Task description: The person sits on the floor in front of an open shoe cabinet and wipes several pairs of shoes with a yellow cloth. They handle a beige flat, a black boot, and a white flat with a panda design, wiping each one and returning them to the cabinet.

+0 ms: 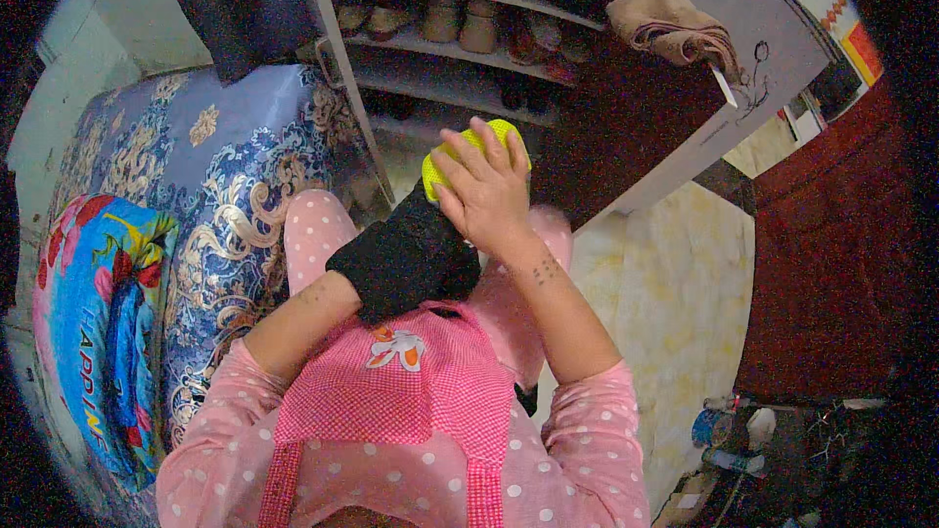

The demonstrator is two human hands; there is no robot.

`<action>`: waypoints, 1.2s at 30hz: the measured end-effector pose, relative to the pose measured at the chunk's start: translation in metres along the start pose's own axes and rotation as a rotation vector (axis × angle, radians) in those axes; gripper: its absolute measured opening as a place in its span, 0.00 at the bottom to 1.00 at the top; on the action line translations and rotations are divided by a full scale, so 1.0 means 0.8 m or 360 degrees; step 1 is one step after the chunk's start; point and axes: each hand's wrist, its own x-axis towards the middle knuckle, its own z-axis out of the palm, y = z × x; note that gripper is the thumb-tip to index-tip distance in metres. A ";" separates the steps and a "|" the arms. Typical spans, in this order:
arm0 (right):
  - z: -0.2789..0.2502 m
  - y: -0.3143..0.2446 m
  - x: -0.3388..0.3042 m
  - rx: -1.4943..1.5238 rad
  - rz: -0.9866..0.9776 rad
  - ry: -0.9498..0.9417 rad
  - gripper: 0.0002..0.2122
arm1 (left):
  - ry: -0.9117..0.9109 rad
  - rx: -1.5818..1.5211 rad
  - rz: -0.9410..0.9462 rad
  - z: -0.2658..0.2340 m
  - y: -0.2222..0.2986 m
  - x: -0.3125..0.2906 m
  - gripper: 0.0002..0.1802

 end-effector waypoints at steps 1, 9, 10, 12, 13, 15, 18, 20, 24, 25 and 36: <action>-0.005 -0.002 0.005 0.0010 0.0030 0.0000 0.21 | 0.0000 -0.0008 -0.0018 0.001 -0.001 0.001 0.19; 0.022 -0.030 -0.036 0.0420 0.0616 0.0240 0.33 | -0.0040 -0.0084 -0.0088 0.002 0.000 0.005 0.20; 0.030 -0.032 -0.042 0.0563 0.0692 0.0382 0.32 | -0.0045 -0.0091 -0.0096 0.001 0.000 0.005 0.20; 0.034 -0.026 -0.050 0.0562 0.0783 0.0539 0.26 | -0.0056 -0.0109 -0.0118 0.001 0.001 0.004 0.20; 0.037 -0.019 -0.052 0.0640 0.0821 0.0595 0.24 | -0.0059 -0.0116 -0.0128 0.001 0.003 0.004 0.20; 0.036 -0.001 -0.054 0.0855 0.0897 0.0655 0.18 | -0.0064 -0.0133 -0.0148 0.000 0.003 0.003 0.21; 0.012 0.031 -0.046 0.0691 0.0744 0.0778 0.16 | -0.0063 -0.0162 -0.0167 -0.002 0.002 0.005 0.21; -0.011 0.024 -0.024 0.0360 0.0465 0.0620 0.14 | -0.0062 -0.0173 -0.0187 -0.001 0.002 0.009 0.21; 0.008 -0.013 0.001 0.0113 -0.0137 -0.0178 0.09 | -0.0056 -0.0184 -0.0208 0.007 0.002 0.022 0.22; 0.011 -0.022 0.003 0.0046 -0.0218 -0.0169 0.06 | -0.0056 -0.0187 -0.0217 0.008 0.003 0.025 0.22; 0.016 0.035 0.019 -0.0441 0.0155 -0.0252 0.02 | -0.0088 -0.0259 -0.0339 0.009 0.004 0.022 0.23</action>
